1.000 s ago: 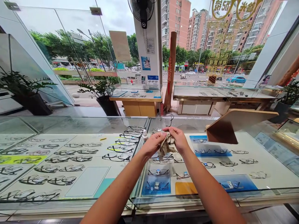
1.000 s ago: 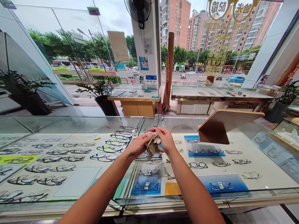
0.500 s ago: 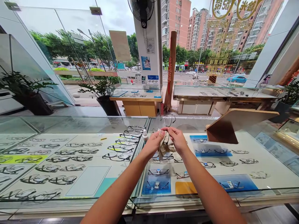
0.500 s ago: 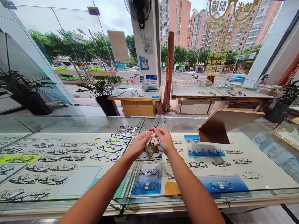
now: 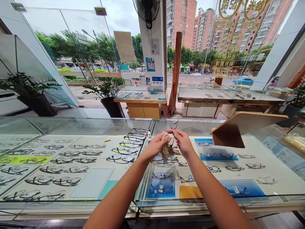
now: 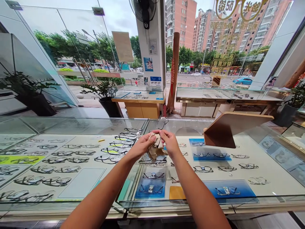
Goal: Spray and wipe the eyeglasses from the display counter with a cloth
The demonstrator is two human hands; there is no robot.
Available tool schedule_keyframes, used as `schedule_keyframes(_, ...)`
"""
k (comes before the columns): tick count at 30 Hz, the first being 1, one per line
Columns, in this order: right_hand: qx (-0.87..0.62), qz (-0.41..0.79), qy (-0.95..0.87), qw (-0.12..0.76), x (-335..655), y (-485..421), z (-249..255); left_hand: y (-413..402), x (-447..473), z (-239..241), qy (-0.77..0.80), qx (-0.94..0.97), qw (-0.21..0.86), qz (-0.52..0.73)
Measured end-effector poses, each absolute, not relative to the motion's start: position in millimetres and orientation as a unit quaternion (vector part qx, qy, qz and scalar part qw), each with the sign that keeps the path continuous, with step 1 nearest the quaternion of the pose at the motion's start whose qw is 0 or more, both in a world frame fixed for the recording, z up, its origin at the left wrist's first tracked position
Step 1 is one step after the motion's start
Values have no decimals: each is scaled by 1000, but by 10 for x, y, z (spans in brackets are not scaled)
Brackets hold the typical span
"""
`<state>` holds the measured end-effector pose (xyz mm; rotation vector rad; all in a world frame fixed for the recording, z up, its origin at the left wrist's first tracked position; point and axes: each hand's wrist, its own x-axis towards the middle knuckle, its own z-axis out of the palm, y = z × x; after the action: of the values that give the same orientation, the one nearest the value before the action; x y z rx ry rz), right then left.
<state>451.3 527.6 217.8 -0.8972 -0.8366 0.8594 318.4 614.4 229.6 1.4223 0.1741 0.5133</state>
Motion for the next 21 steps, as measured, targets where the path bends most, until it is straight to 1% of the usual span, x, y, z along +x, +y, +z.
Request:
schedule_keyframes(3,-397,400,-351,748,4489,5281,2187,6139,3205,2264,76,642,721,250)
schedule_keyframes(6,-381,416,-342,752,4440,5276,2198,6114,3282,2178,110,625,714,295)
schedule_keyframes(8,-380,419,-347,748,4428,5272,2205,6123,3296,2162,128,624,709,304)
schedule_keyframes(10,-385,413,-350,747,4446,5270,2212,6159,3253,2204,127,635,707,284)
schedule_keyframes(13,-399,390,-342,756,4492,5271,2225,6223,3147,2302,80,662,715,208)
schedule_keyframes(15,-405,383,-334,760,4503,5272,2229,6238,3122,2314,58,669,716,194)
schedule_keyframes(19,-400,398,-340,752,4453,5283,2193,6198,3239,2174,98,639,714,270)
schedule_keyframes(21,-402,400,-352,745,4430,5295,2163,6178,3308,2109,122,629,712,288)
